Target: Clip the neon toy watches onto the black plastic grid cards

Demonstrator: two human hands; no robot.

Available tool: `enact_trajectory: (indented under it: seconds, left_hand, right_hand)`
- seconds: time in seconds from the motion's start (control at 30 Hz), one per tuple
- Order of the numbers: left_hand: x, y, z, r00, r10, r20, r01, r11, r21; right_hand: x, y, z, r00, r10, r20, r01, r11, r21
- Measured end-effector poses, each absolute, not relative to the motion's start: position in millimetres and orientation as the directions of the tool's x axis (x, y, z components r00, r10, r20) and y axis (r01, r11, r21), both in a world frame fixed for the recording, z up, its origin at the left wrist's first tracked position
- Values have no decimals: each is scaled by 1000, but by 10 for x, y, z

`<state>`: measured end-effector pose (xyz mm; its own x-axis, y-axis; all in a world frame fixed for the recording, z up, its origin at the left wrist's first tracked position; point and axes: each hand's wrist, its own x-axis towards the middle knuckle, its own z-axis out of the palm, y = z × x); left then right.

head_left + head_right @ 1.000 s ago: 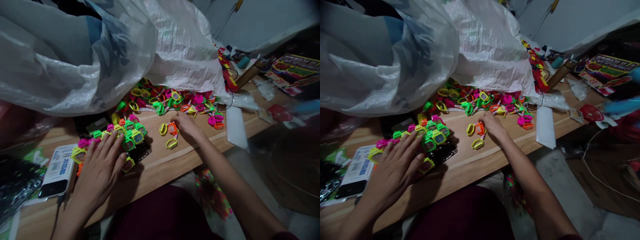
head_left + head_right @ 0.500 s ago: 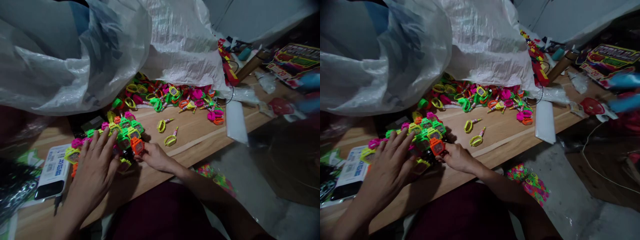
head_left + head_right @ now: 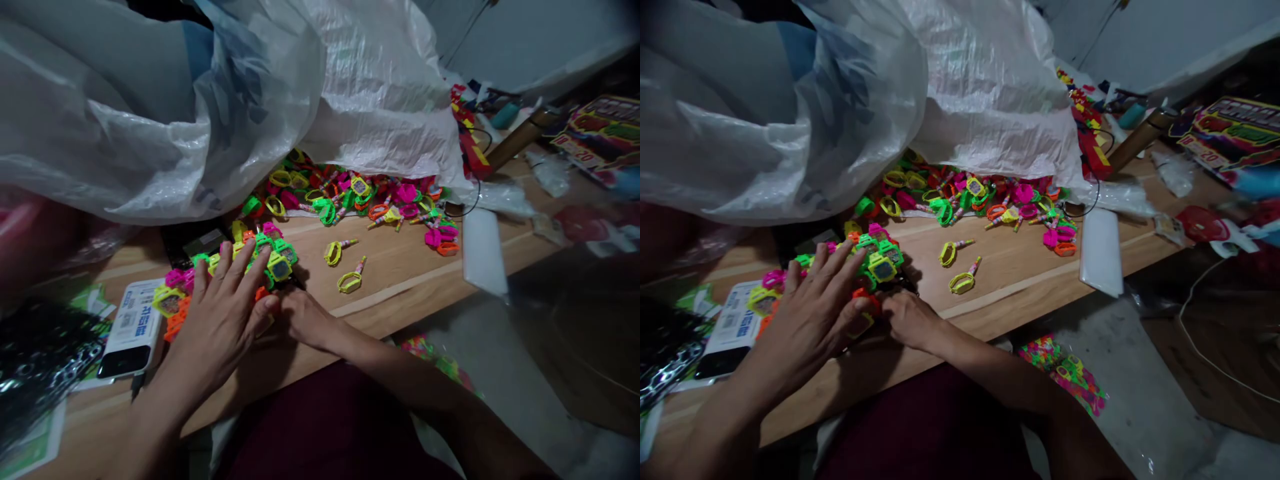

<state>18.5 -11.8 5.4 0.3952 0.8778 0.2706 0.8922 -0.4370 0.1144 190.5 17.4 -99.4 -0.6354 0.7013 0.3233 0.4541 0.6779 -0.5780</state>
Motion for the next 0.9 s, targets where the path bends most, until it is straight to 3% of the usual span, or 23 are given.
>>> enact_trajectory:
  seconds: [0.1,0.2,0.3,0.37,0.43,0.53,0.7,0.8,0.9]
  left_hand:
    - [230,-19,-12,375,886,274,909,-410,81]
    - [233,10,-48,384,884,267,901,-422,100]
    - [218,2,-36,371,892,258,897,-416,148]
    - [212,-3,-24,356,899,254,899,-404,171]
    - [210,-3,-16,350,900,259,899,-400,176]
    - [215,-4,-10,356,896,266,896,-408,174]
    - [230,0,-2,369,892,260,893,-418,166]
    - [229,6,-11,375,890,258,892,-422,159]
    - [218,0,-12,372,894,252,893,-418,168]
  right_hand:
    - [2230,252,-748,-617,688,382,398,692,-603]
    - [2829,351,-562,-463,754,465,466,654,-596]
    - [3407,451,-541,-394,832,390,668,551,-500]
    - [3603,471,-587,-410,852,327,717,522,-463]
    - [3589,428,-633,-429,850,305,690,526,-497]
    - [3246,282,-678,-446,839,312,550,532,-644]
    - [2471,90,-848,-435,865,249,283,394,-874]
    - [2226,70,-1007,-401,893,203,341,351,-872]
    - [2168,76,-1120,-417,848,327,414,497,-763]
